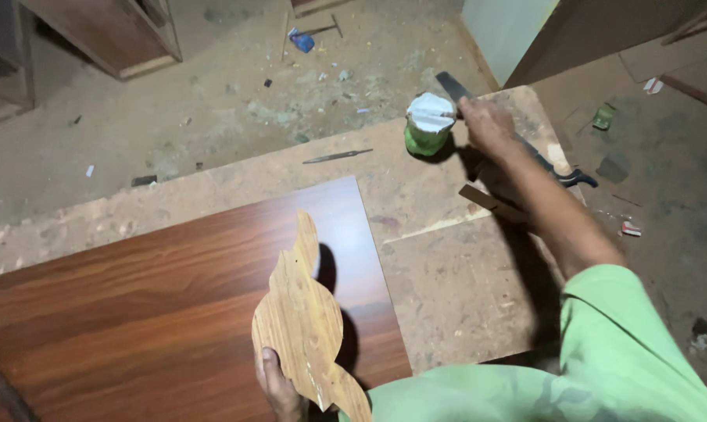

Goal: The person hammers a nail into a carved wooden piece, applies white glue to its back, and then hammers it onto a larger wooden board. They also use a small wooden stick and a pen to mark positions on the board.

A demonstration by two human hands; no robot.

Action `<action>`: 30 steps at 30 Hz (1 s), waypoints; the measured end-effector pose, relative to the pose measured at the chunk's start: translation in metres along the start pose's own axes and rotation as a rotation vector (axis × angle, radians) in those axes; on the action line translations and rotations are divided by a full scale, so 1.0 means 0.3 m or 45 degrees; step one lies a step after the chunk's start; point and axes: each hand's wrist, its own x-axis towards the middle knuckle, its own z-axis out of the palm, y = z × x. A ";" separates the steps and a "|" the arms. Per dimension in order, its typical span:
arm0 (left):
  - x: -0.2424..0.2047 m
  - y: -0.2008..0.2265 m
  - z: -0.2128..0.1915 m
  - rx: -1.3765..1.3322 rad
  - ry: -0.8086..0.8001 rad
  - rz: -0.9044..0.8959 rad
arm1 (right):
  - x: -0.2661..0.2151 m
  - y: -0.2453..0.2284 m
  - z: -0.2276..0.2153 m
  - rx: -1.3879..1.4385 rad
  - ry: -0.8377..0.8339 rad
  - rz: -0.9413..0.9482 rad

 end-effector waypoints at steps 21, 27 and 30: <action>-0.003 -0.135 -0.041 0.096 -0.042 0.032 | 0.061 -0.047 -0.106 -0.386 0.118 -0.399; -0.009 -0.138 -0.040 0.020 0.020 -0.007 | 0.100 0.015 -0.164 -0.308 -0.295 -0.063; 0.002 -0.147 -0.016 0.034 -0.003 -0.011 | 0.085 0.088 -0.212 -0.117 -0.346 0.120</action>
